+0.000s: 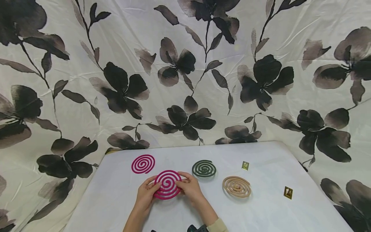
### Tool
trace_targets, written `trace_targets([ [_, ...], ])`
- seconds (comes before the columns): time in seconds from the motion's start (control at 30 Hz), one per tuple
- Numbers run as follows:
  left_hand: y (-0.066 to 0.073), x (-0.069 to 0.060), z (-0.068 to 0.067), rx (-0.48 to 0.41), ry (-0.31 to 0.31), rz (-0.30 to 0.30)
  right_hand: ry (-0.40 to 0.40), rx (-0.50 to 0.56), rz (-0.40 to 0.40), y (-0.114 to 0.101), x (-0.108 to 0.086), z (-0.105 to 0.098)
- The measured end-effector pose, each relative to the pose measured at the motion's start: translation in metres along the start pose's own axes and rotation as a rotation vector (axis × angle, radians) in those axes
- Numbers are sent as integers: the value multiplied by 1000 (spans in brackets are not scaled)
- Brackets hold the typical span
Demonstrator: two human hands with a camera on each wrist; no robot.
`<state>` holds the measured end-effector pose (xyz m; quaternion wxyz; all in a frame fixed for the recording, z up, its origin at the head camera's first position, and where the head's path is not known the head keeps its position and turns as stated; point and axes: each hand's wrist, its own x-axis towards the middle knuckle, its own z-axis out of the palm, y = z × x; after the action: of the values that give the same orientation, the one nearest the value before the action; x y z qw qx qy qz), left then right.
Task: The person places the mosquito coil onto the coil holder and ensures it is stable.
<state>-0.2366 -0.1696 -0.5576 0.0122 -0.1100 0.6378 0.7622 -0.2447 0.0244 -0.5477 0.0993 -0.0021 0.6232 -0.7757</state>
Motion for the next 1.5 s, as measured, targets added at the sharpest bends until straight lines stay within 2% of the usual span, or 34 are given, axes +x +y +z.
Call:
trace_targets([
  [0.07, -1, 0, 1, -3, 0, -7, 2, 0, -2, -7, -5, 0],
  [0.17, -2, 1, 3, -4, -7, -11, 10, -1, 5, -6, -4, -3],
  [0.3, -4, 1, 5, -3, -22, -4, 23, -8, 12, 6, 2, -8],
  [0.4, -5, 1, 7, -2, -31, 6, 28, -13, 14, 5, 2, -11],
  [1.5, 0, 4, 29, -3, -92, 3, 52, 17, -4, -7, -4, -31],
])
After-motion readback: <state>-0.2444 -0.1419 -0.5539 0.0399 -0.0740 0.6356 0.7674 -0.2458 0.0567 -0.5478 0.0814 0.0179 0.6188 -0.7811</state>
